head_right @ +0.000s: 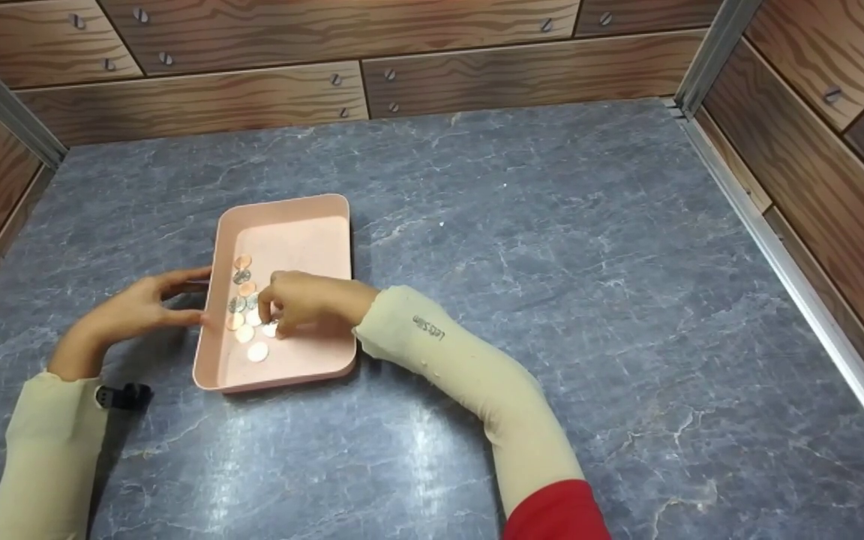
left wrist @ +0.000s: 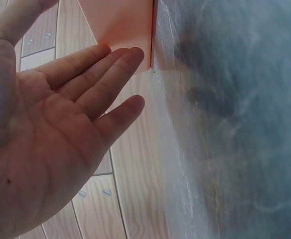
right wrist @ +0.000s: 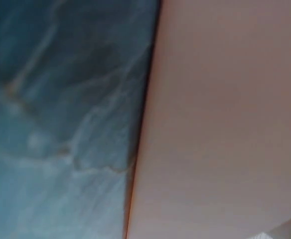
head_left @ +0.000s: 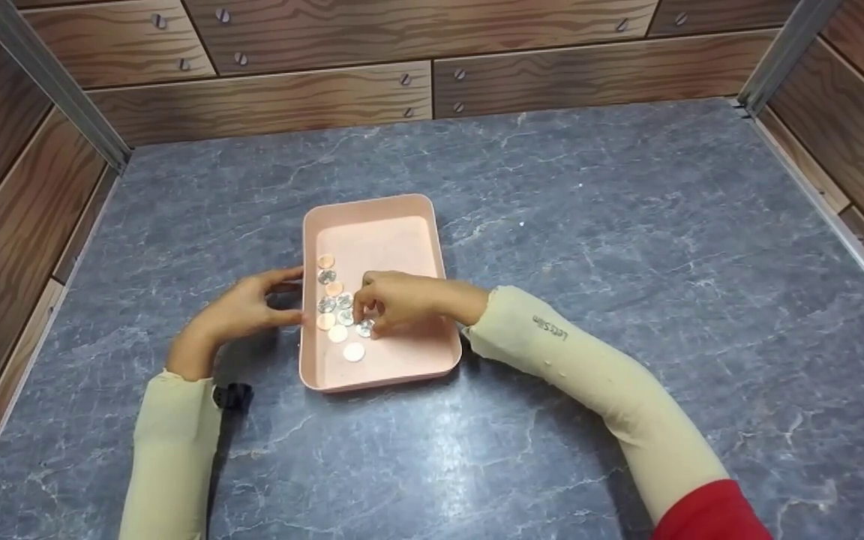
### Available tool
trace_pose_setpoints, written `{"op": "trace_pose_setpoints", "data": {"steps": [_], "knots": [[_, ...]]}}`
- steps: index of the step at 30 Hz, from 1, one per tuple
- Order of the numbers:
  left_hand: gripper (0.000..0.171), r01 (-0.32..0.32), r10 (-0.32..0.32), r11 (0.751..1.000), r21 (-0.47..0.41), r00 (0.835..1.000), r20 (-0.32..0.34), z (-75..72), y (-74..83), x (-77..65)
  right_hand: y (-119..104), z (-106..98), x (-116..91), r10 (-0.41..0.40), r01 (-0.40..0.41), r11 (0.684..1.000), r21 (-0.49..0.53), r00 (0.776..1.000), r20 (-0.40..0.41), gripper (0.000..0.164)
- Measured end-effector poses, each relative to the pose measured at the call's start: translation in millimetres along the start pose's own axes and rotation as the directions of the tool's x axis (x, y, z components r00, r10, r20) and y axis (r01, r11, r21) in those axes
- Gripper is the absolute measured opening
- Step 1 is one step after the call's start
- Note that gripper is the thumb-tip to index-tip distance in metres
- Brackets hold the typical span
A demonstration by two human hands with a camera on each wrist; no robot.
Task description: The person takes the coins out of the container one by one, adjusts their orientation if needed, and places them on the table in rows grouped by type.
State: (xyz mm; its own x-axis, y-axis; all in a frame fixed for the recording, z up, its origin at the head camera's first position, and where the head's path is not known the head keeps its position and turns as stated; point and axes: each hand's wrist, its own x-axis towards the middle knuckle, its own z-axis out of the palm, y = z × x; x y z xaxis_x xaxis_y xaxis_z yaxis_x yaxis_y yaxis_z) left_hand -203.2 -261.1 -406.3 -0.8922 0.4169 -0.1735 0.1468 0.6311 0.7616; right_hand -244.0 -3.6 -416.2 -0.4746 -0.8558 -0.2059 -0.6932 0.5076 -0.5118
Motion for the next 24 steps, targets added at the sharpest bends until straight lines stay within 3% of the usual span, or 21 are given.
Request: {"op": "trace_pose_setpoints", "data": {"steps": [13, 24], "knots": [[0.075, -0.002, 0.002, 1.000, -0.009, 1.000, 0.007, 0.8, -3.0, 1.2, 1.4, -0.2, -0.4, -0.087, 0.087, 0.996, 0.005, 0.996, 0.003, 0.025], [0.075, -0.017, 0.019, 0.999, -0.048, 0.999, 0.027, 1.7, -5.4, 2.3, 2.7, -2.7, -1.8, -0.060, 0.060, 0.998, 0.030, 0.998, 0.011, 0.028]]}}
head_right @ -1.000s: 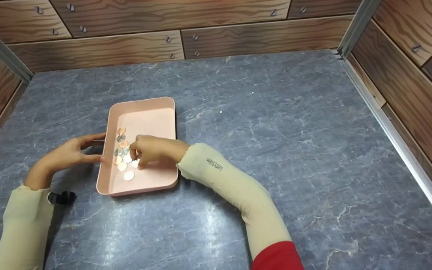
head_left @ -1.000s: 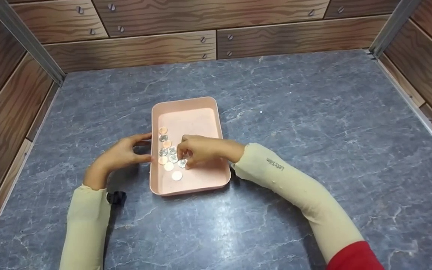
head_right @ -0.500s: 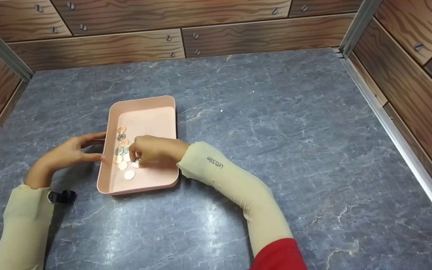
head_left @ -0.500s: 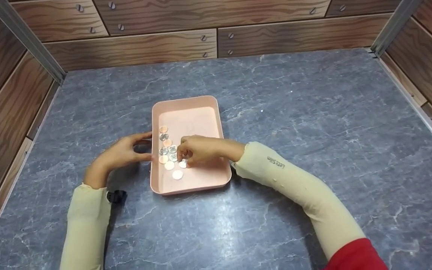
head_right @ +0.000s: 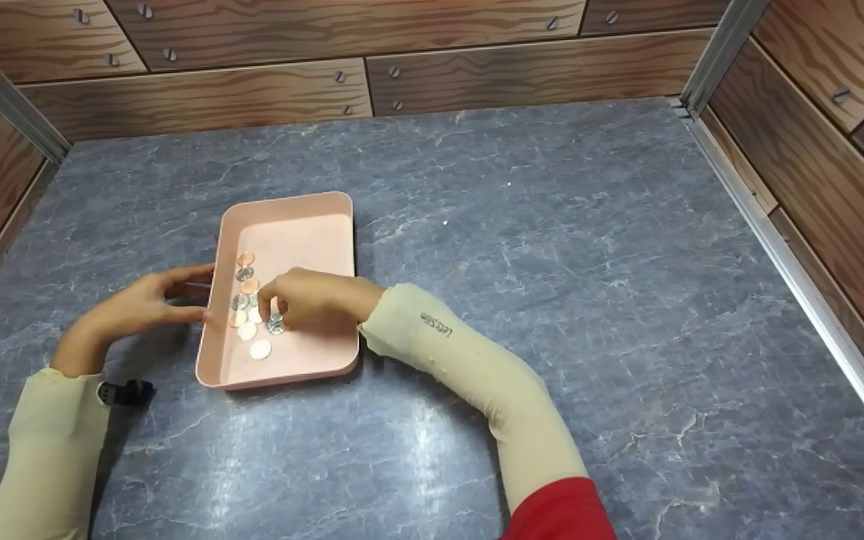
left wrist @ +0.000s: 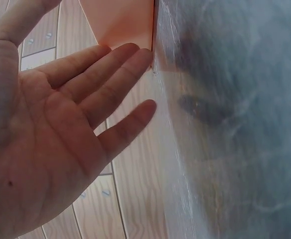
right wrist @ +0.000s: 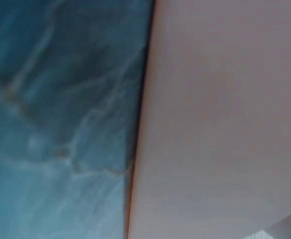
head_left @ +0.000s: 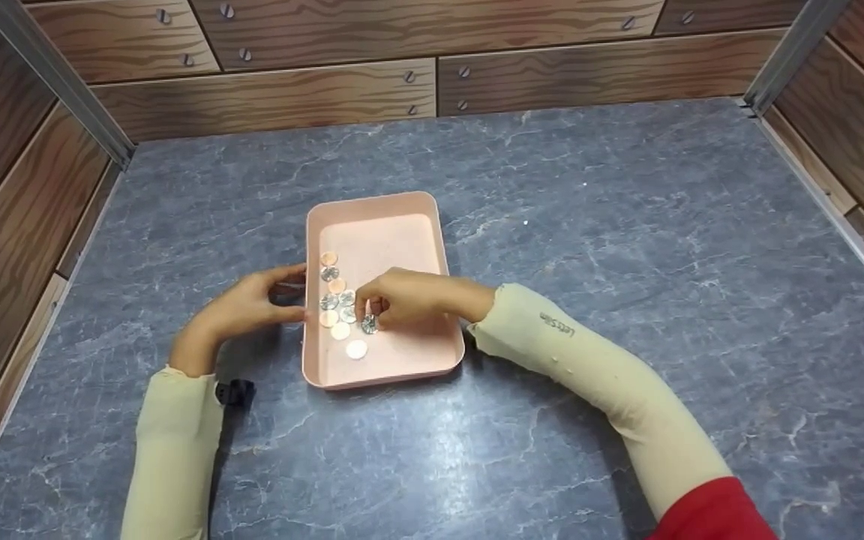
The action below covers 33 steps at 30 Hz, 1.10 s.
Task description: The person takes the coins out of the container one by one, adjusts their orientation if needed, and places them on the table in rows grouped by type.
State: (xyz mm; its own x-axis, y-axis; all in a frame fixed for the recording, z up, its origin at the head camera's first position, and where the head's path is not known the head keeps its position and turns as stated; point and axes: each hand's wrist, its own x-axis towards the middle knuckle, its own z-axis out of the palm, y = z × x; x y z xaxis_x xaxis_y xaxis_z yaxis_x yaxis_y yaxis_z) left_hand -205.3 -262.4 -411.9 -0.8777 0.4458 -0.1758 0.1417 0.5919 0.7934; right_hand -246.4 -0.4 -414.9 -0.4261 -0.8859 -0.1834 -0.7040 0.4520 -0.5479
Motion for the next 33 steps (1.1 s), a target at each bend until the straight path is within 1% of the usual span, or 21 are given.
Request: {"op": "trace_pose_setpoints", "data": {"steps": [8, 14, 18, 20, 22, 26, 29, 33], "knots": [[0.076, 0.023, -0.023, 1.000, -0.009, 1.000, 0.005, 0.0, 0.2, 0.2, 0, 0, 0, 0.003, -0.003, 1.000, -0.024, 1.000, -0.012, 0.027], [0.078, 0.043, -0.043, 0.999, 0.012, 0.999, 0.011, -1.0, 1.2, -0.5, -3, 0, -2, 0.010, -0.011, 0.999, -0.049, 1.000, -0.010, 0.027], [0.079, 0.046, -0.047, 0.999, 0.016, 0.999, 0.016, -2.2, 2.0, -2.0, -9, -7, -5, 0.016, -0.017, 0.996, -0.089, 1.000, -0.011, 0.024], [0.079, 0.054, -0.054, 0.999, 0.008, 0.998, 0.020, -2.3, 2.4, -2.8, -13, -13, -8, 0.018, -0.020, 0.996, -0.082, 1.000, -0.022, 0.023], [0.080, 0.062, -0.062, 0.998, -0.001, 0.998, 0.024, -2.2, 2.4, -3.1, -16, -19, -10, 0.020, -0.022, 0.999, -0.048, 0.999, -0.032, 0.022], [0.082, 0.080, -0.079, 0.997, -0.008, 0.996, 0.034, -2.0, 3.3, -2.8, -16, -30, -17, 0.034, -0.031, 0.996, 0.083, 0.999, -0.031, 0.024], [0.086, 0.090, -0.090, 0.996, -0.009, 0.995, 0.047, -2.4, 4.6, -2.6, -13, -36, -24, 0.056, -0.050, 0.983, 0.179, 0.998, -0.028, 0.023], [0.089, 0.091, -0.091, 0.996, -0.009, 0.994, 0.060, -2.7, 5.7, -2.7, -8, -44, -35, 0.084, -0.073, 0.962, 0.264, 0.996, -0.032, 0.023]]}}
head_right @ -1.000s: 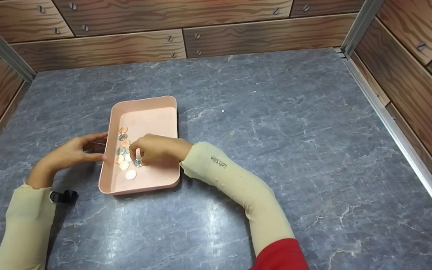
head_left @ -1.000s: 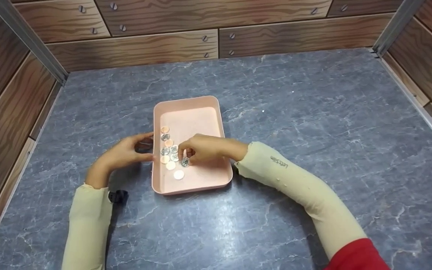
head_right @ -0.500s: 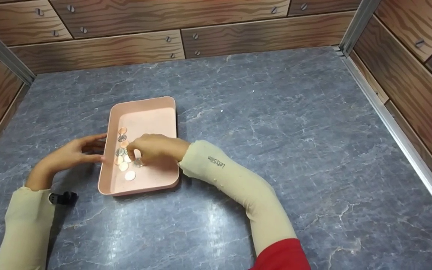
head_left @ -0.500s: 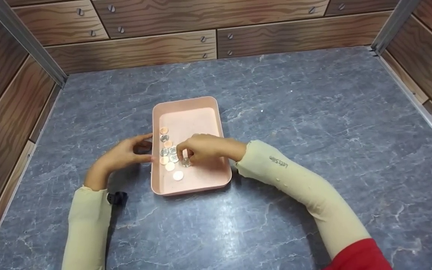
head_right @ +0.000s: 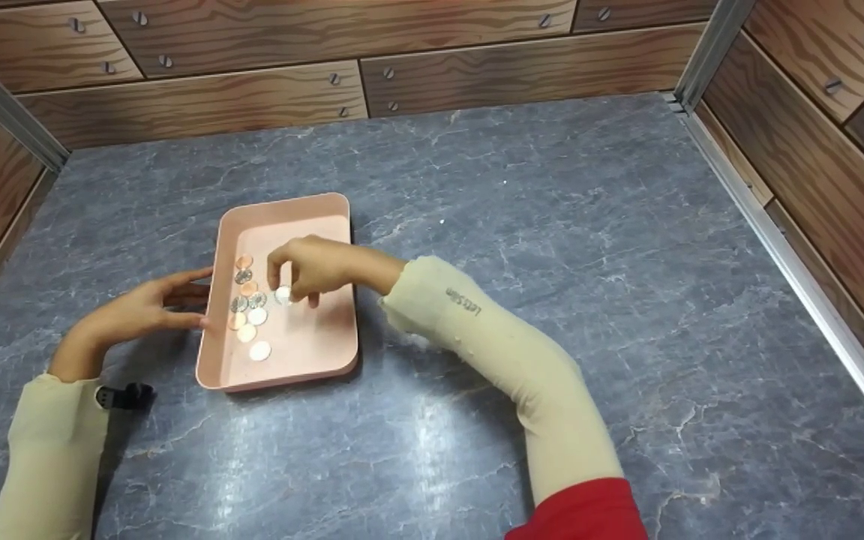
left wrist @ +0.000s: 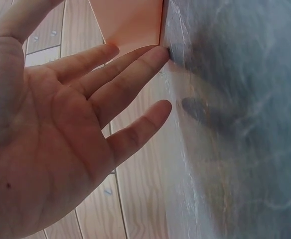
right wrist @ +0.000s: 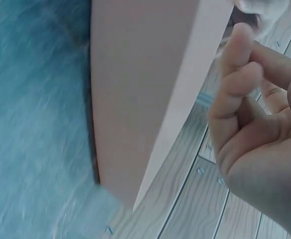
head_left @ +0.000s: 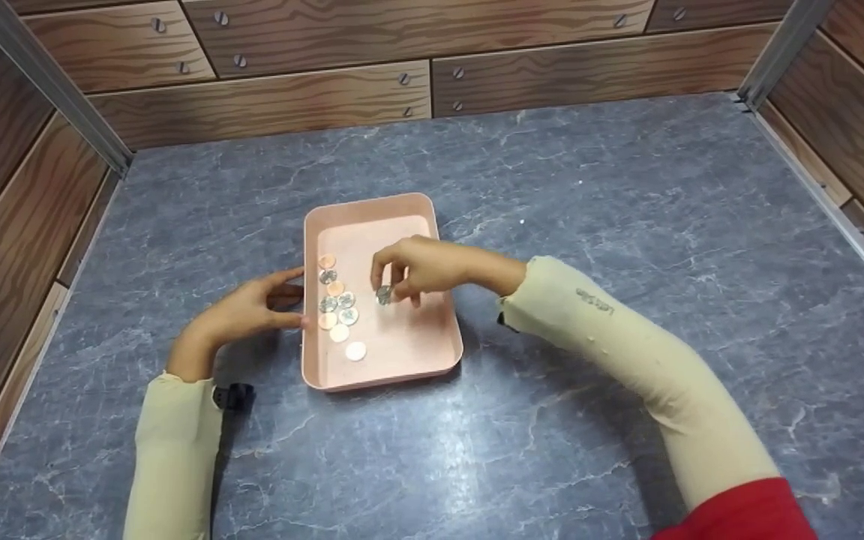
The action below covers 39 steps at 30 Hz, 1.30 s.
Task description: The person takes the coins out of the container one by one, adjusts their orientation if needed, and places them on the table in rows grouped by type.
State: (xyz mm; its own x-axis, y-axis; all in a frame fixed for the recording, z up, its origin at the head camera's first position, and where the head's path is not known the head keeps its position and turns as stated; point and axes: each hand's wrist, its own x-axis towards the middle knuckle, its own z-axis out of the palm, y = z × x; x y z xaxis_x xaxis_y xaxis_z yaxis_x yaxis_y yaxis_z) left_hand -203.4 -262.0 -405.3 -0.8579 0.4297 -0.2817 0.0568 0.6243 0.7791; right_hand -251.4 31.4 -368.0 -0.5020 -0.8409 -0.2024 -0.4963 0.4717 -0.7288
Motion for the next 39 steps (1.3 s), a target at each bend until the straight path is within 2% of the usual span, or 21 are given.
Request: {"op": "trace_pose_setpoints", "data": {"steps": [4, 12, 16, 21, 24, 34, 39], "knots": [[0.089, 0.002, -0.002, 1.000, -0.008, 1.000, 0.006, 0.0, -0.7, -0.4, 4, -11, -10, 0.008, -0.007, 0.999, 0.046, 1.000, -0.024, 0.022], [0.089, -0.009, 0.009, 0.999, -0.031, 1.000, 0.014, -0.6, -0.7, -0.9, 20, -35, -36, 0.039, -0.025, 0.994, 0.111, 0.991, -0.127, 0.022], [0.087, -0.016, 0.017, 0.999, -0.033, 1.000, 0.011, -1.3, -2.2, -1.2, 31, -48, -50, 0.058, -0.040, 0.994, 0.101, 0.983, -0.175, 0.021], [0.087, -0.003, 0.003, 1.000, -0.016, 1.000, 0.010, -1.1, -3.8, -1.1, 46, -64, -65, 0.093, -0.069, 0.992, 0.104, 0.964, -0.248, 0.022], [0.088, 0.014, -0.014, 1.000, -0.010, 1.000, 0.007, -0.6, -4.5, -1.0, 58, -71, -71, 0.145, -0.117, 0.986, 0.116, 0.948, -0.283, 0.022], [0.089, 0.030, -0.030, 1.000, -0.005, 1.000, 0.002, -1.9, -3.3, -2.1, 93, -78, -72, 0.329, -0.286, 0.941, 0.182, 0.901, -0.282, 0.024], [0.090, 0.028, -0.028, 1.000, -0.006, 1.000, 0.008, -1.6, -3.2, -1.7, 104, -75, -69, 0.366, -0.331, 0.928, 0.172, 0.897, -0.249, 0.024]]}}
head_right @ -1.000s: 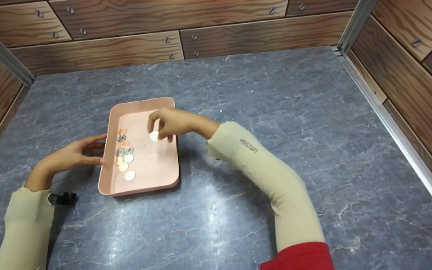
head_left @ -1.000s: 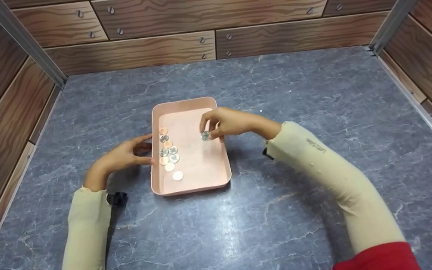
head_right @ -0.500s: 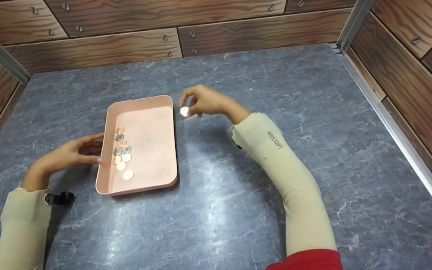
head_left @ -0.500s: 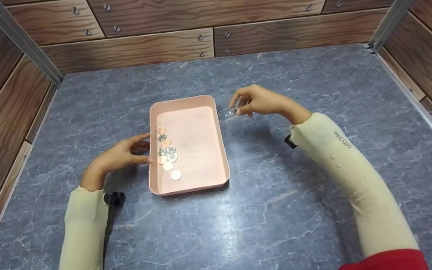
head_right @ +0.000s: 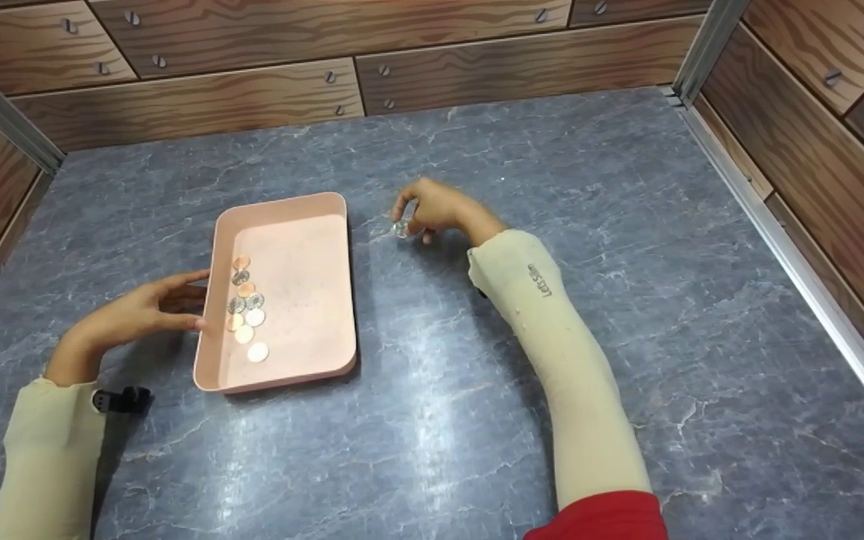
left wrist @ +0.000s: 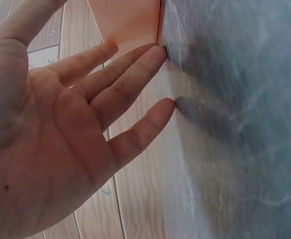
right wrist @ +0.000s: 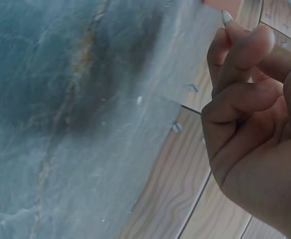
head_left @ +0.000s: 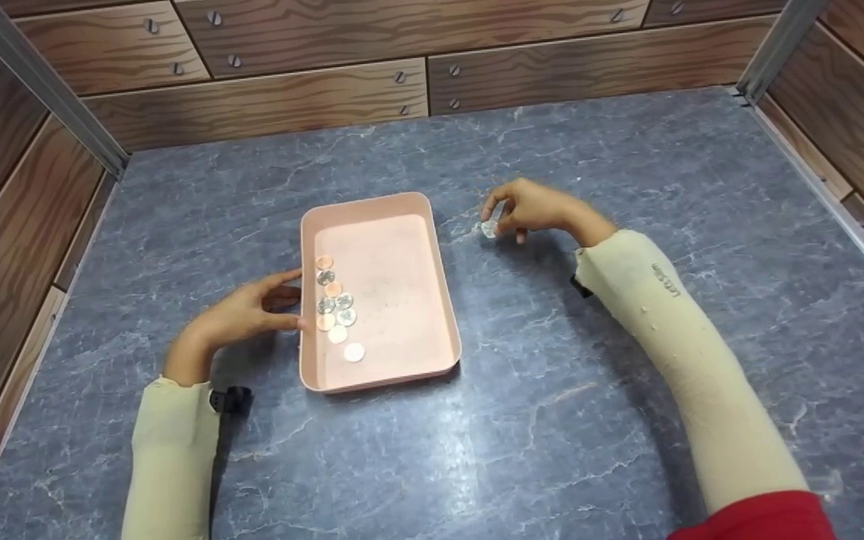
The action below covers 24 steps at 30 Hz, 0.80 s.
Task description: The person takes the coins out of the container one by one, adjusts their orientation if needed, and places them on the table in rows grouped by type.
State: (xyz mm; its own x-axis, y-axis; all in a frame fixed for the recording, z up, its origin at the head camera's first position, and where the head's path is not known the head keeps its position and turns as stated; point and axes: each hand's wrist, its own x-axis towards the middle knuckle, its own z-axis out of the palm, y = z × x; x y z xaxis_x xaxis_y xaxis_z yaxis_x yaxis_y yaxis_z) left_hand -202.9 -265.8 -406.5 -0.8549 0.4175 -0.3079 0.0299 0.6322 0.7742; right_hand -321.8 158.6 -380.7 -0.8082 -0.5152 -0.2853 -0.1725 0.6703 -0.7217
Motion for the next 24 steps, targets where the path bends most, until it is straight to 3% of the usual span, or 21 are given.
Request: {"op": "trace_pose_setpoints", "data": {"steps": [11, 24], "knots": [[0.090, -0.024, 0.026, 0.999, -0.039, 0.999, 0.030, 1.0, 0.9, -0.7, 12, 8, 6, 0.027, -0.028, 0.999, 0.024, 0.999, 0.031, 0.028], [0.098, -0.001, 0.001, 1.000, 0.000, 0.999, 0.049, 3.5, 8.5, -2.1, 12, 17, 10, 0.043, -0.043, 0.999, 0.002, 0.998, 0.046, 0.024]]}}
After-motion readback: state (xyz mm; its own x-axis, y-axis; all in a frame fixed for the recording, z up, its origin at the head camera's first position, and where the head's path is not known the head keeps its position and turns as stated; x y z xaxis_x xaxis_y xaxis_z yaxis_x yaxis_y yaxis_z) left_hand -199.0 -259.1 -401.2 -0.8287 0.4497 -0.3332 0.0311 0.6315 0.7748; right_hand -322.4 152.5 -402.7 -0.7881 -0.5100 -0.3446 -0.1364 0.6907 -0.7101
